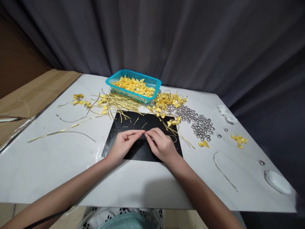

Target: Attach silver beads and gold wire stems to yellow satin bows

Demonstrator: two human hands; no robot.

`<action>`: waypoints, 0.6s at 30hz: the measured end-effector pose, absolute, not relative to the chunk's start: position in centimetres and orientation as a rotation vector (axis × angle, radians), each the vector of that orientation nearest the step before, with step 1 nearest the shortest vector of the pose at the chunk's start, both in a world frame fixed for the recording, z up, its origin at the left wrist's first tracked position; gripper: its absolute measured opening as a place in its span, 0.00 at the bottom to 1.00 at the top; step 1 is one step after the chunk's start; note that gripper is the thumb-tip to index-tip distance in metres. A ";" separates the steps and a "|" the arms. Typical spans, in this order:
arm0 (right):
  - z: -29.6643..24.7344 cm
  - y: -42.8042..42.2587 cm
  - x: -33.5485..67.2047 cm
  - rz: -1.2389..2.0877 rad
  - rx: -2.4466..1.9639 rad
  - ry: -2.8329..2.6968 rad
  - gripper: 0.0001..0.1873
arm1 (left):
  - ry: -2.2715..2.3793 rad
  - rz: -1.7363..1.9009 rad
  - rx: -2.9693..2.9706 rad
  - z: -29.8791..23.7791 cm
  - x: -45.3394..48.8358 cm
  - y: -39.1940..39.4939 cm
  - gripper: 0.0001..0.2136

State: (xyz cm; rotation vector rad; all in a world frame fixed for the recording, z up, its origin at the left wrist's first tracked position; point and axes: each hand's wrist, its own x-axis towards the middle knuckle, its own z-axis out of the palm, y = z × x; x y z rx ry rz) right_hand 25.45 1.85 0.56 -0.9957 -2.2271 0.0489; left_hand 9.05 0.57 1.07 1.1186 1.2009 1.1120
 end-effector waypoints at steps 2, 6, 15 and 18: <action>0.6 1.9 25.6 0.022 -1.000 -2.256 0.12 | 1.224 1.100 1.167 1.1 9.1 0.6 0.12; 0.8 1.8 25.6 0.150 -1.028 -2.228 0.13 | 1.269 1.081 1.247 0.7 9.0 0.7 0.11; 0.8 2.7 25.8 0.379 -1.007 -2.055 0.07 | 1.130 1.071 1.292 1.0 8.8 0.5 0.12; 0.7 3.1 26.1 0.398 -0.997 -2.071 0.09 | 1.077 1.037 1.225 0.8 8.7 0.6 0.15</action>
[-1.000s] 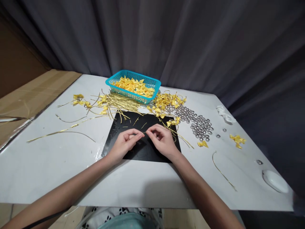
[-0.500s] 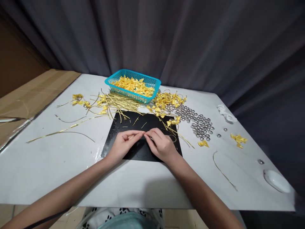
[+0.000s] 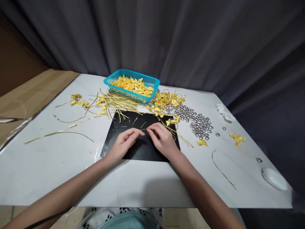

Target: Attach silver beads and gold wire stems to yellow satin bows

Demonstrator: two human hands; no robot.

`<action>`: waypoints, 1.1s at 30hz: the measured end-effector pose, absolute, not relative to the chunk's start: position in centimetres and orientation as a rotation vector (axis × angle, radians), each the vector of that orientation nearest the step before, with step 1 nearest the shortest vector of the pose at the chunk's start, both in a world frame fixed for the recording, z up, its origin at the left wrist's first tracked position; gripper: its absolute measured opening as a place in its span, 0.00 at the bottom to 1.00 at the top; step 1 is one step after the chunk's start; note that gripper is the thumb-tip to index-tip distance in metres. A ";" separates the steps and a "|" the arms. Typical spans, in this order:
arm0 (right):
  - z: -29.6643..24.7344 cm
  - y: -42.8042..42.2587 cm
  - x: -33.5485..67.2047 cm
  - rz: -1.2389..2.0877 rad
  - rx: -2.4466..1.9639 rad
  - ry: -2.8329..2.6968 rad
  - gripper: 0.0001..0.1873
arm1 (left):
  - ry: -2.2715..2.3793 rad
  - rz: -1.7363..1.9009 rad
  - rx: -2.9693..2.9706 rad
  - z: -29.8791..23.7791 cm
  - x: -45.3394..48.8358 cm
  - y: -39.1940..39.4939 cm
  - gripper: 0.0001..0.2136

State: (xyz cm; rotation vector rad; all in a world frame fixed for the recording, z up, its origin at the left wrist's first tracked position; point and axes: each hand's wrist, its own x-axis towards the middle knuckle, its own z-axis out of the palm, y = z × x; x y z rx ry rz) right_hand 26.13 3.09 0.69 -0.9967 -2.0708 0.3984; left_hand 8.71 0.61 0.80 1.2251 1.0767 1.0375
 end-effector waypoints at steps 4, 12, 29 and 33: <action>0.8 2.8 26.1 0.382 -1.001 -2.192 0.11 | 1.123 1.094 1.156 0.5 8.8 0.7 0.17; 0.7 2.2 25.8 0.222 -0.983 -2.329 0.14 | 1.312 1.070 1.285 0.2 8.9 0.8 0.10; 0.0 2.5 24.0 1.594 -1.040 -1.188 0.16 | 1.334 1.156 1.190 0.7 9.2 0.4 0.12; 0.0 2.4 23.8 1.617 -1.060 -1.158 0.17 | 1.330 1.157 1.148 1.0 9.5 0.3 0.13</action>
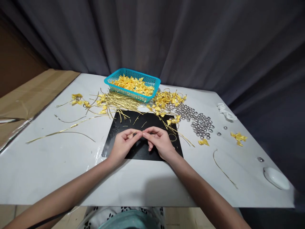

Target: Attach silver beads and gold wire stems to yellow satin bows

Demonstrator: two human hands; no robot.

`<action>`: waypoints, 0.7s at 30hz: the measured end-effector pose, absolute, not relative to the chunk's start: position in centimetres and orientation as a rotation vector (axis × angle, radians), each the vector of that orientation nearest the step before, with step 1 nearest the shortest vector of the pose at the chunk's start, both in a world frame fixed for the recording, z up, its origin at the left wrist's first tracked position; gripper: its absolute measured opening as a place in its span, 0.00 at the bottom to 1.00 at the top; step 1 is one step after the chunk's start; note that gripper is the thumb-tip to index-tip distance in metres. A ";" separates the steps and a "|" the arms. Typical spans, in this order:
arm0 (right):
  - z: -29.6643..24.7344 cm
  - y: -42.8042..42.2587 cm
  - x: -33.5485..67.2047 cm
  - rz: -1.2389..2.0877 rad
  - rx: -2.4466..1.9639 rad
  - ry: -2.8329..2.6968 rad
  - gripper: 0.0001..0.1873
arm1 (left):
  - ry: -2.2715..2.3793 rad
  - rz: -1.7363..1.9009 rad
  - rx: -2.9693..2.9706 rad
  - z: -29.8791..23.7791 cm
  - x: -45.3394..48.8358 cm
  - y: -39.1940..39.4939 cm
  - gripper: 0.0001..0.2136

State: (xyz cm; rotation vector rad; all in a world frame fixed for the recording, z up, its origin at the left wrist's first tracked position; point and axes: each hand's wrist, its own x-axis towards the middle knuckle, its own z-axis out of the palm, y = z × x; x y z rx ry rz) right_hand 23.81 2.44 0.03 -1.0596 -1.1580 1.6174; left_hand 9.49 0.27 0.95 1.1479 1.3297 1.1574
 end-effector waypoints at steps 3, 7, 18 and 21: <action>0.1 2.4 23.8 1.655 -1.087 -1.179 0.18 | 1.323 1.153 1.116 1.0 9.6 0.3 0.13; 0.2 2.4 23.8 1.619 -1.091 -1.221 0.19 | 1.335 1.166 1.111 0.7 9.7 0.3 0.12; 1.0 1.9 23.9 1.660 -1.068 -1.327 0.18 | 1.353 1.229 1.369 0.7 9.4 0.0 0.08; 1.1 1.9 23.9 1.667 -1.067 -1.321 0.16 | 1.309 1.257 1.386 0.5 9.3 0.0 0.06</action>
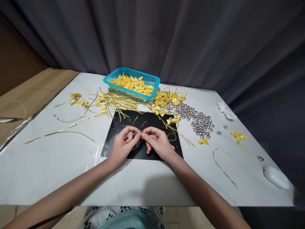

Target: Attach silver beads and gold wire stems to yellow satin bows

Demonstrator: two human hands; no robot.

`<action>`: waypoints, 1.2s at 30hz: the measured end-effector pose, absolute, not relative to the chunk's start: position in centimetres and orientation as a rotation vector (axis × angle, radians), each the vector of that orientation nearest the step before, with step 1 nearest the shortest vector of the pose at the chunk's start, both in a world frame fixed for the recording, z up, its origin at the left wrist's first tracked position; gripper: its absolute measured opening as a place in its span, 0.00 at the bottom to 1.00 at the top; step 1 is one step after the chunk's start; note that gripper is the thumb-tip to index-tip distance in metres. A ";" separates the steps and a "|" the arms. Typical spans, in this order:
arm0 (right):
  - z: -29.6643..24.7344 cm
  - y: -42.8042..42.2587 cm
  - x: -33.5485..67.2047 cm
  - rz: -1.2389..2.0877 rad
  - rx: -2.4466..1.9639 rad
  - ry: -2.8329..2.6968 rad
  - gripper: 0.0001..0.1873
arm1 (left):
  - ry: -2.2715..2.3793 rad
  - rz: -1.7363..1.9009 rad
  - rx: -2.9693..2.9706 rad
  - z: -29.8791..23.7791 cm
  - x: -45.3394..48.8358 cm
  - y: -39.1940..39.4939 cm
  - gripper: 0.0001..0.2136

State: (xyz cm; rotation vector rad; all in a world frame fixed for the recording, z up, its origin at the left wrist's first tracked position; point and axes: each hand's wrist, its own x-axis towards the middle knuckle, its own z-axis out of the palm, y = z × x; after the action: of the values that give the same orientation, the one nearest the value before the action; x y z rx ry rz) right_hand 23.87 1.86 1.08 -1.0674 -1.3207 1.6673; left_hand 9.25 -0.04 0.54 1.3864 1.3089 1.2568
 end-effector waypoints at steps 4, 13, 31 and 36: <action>1.0 1.9 23.8 1.667 -1.079 -1.314 0.15 | 1.278 1.295 1.428 0.3 9.1 0.0 0.04; 1.0 1.8 23.9 1.662 -1.067 -1.328 0.14 | 1.361 1.240 1.509 0.4 8.7 0.2 0.06; 0.7 2.0 23.9 1.587 -1.114 -1.375 0.14 | 1.402 1.158 1.362 0.6 8.9 0.5 0.10; 0.4 2.2 23.9 1.569 -1.166 -1.367 0.16 | 1.374 1.131 1.308 0.5 9.0 0.5 0.11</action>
State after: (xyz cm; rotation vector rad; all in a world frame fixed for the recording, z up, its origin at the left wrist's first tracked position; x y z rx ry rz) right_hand 23.87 2.17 0.41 -1.1663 -1.3667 1.5690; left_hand 8.99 0.54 0.55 1.3076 1.3736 1.1305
